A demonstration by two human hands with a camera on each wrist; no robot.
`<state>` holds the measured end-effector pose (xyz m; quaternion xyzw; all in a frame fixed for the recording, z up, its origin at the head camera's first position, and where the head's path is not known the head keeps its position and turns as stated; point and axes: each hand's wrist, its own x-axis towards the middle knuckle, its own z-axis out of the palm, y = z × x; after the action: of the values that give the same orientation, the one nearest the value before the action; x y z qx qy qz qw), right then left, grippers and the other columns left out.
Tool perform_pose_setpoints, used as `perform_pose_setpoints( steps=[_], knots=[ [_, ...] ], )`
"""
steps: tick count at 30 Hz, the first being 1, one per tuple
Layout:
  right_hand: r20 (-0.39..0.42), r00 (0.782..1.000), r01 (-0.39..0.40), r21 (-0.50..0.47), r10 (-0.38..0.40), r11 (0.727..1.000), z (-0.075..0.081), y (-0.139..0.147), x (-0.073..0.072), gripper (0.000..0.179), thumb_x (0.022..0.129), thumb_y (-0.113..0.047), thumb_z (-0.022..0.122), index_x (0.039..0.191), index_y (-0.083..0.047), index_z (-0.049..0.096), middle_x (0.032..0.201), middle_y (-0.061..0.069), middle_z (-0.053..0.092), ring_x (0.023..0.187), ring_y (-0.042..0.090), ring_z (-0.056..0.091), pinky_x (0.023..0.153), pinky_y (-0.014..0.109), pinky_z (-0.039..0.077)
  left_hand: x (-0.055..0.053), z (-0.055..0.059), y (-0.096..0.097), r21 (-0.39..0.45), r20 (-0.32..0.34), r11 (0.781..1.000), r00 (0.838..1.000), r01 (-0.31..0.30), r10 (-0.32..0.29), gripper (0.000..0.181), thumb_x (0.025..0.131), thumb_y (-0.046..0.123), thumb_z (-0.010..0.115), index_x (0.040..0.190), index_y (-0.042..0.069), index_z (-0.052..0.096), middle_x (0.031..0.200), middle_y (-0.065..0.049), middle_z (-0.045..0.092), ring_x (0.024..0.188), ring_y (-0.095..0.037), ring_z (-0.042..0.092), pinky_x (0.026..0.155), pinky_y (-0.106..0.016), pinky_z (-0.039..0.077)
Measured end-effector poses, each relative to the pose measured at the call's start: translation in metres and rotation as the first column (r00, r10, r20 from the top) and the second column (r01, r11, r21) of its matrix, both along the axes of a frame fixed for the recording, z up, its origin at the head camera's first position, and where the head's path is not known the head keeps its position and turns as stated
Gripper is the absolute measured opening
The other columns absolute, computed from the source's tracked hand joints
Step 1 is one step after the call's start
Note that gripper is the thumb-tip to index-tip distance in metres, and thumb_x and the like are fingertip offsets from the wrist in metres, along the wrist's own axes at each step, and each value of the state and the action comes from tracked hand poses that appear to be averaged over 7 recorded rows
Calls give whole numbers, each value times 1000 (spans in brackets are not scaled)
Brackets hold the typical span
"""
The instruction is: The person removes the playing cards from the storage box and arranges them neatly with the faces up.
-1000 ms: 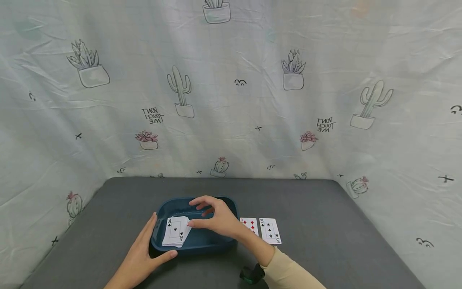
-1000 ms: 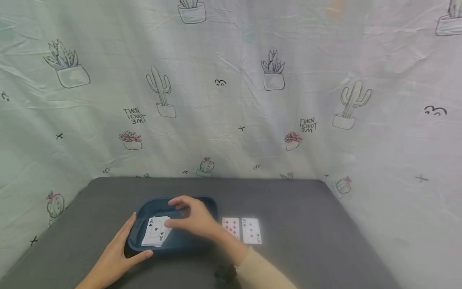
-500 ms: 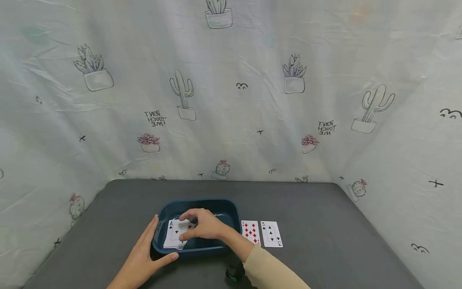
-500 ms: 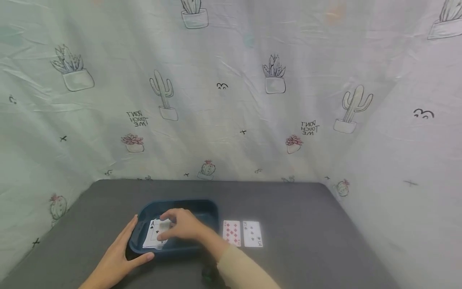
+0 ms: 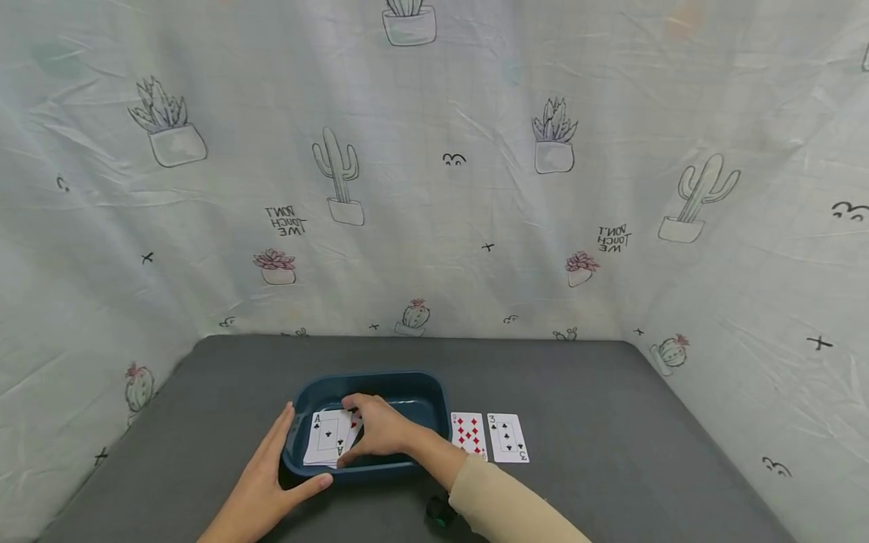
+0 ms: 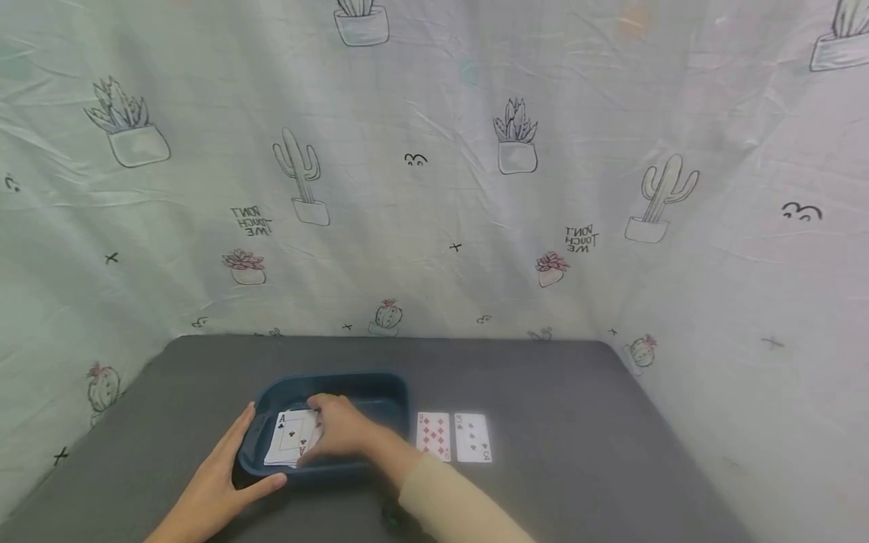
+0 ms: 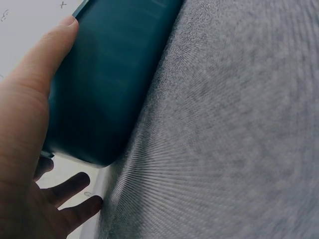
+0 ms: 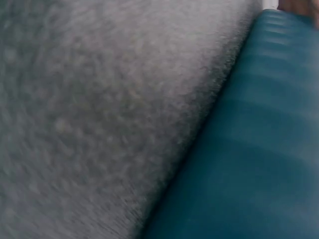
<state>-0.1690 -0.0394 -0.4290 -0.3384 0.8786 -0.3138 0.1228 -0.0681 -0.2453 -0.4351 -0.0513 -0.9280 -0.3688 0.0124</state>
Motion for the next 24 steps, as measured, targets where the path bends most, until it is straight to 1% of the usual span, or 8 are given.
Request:
perform_pose_setpoints(
  steps=[5,8,11,15,18,22,24],
  knots=[
    [-26,999,27,14,-27,1000,-3,-3,3,86,68,-34,92,139,-9,51,129,-3,56,107,8,49,89,18,44,2,-2,0,-1,8,1000,1000,-1,1,124,75,66,73,159,10,1,161,-22,9,139,-50,19,101,-74,24],
    [-45,998,33,6,-33,999,-2,-4,3,84,67,-32,93,137,-8,53,126,-3,58,106,8,49,88,18,44,1,-2,0,-1,1,1000,1000,-4,4,124,75,67,73,159,11,0,161,-21,9,139,-50,20,101,-73,23],
    [-68,997,35,5,-35,999,0,-5,3,82,67,-32,93,136,-9,55,124,-3,60,104,8,50,88,17,44,1,0,-1,-3,-4,1000,1000,-5,5,124,75,67,72,159,10,1,161,-22,9,139,-50,20,101,-73,23],
    [-80,996,31,7,-30,999,0,-7,4,80,69,-32,92,135,-9,56,123,-4,61,104,7,52,88,17,45,2,2,-3,-6,15,1000,1000,-5,5,125,74,68,72,159,10,0,161,-22,8,140,-50,19,102,-72,23],
    [-109,994,21,46,-16,999,-1,-9,5,82,69,-36,91,137,-10,55,125,-6,61,106,6,51,89,18,45,2,2,-5,-11,20,1000,1000,-1,1,125,74,69,71,159,10,1,161,-22,8,140,-50,19,102,-72,23],
    [-155,988,10,119,9,993,-1,-12,7,86,69,-43,90,140,-12,53,126,-7,59,110,6,49,89,18,45,3,3,-8,-6,11,1000,1000,12,-11,123,75,68,71,159,11,1,161,-21,8,140,-50,19,101,-72,24],
    [-158,987,7,135,14,991,0,-14,9,86,69,-44,90,141,-13,53,126,-7,58,111,7,48,88,19,45,5,3,-9,1,12,1000,1000,15,-15,123,76,67,72,159,11,1,161,-21,8,140,-50,19,101,-73,25]
  ],
)
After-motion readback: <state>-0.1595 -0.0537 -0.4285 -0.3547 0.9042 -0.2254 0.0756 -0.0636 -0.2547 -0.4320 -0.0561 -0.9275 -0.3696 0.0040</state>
